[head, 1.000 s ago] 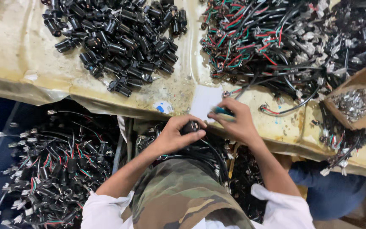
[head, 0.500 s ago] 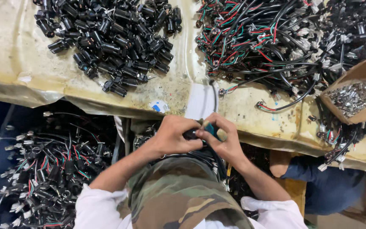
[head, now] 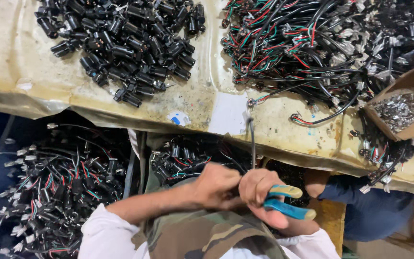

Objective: The person repeatedly picks up black cylindrical components and wire harnesses from a table, uses pliers to strip or adjust the wires, and places the components back on the table. The process is continuous and repetitive throughout the clip.

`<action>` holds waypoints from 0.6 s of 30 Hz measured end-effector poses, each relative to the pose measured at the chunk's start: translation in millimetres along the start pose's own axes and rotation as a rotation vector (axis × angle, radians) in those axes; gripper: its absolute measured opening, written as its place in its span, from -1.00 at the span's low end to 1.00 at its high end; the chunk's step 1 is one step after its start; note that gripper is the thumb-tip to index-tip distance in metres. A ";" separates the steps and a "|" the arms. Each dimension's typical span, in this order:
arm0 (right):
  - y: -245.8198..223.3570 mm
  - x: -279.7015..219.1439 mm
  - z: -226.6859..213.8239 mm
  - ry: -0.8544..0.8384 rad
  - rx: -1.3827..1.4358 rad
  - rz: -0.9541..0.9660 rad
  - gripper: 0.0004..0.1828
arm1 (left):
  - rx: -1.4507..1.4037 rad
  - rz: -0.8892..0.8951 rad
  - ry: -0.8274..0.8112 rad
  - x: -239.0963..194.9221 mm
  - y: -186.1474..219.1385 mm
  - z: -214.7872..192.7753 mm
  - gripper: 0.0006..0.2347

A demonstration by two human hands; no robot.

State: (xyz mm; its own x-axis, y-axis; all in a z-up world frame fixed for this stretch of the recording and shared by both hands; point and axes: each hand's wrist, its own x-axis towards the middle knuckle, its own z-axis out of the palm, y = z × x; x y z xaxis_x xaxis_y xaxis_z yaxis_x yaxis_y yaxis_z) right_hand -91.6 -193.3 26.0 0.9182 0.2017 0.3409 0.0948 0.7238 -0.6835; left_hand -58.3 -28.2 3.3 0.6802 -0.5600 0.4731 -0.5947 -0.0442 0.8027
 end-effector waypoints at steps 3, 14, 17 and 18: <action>-21.5 18.2 -24.1 0.107 0.075 0.048 -0.50 | -0.003 -0.003 0.051 15.4 -2.3 -28.2 -0.76; -15.7 117.6 -170.6 -0.111 -1.729 0.125 -0.62 | 0.309 -0.199 -0.572 -58.4 -43.5 -70.0 -0.51; -24.9 114.6 -164.2 0.082 -1.241 0.192 -0.74 | 0.141 -0.147 -0.356 -50.8 -63.1 -89.8 -0.61; -29.7 110.1 -158.4 0.173 -1.024 0.223 -0.77 | 0.096 -0.094 -0.200 -40.8 -71.9 -100.9 -0.66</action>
State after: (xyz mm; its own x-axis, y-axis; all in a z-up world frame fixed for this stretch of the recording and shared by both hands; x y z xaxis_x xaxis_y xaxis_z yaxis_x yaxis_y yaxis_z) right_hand 67.7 -297.2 -18.4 0.9893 0.1068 0.0999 0.1228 -0.2353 -0.9641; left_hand 0.0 81.3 -37.0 0.6416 -0.7022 0.3087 -0.5773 -0.1769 0.7972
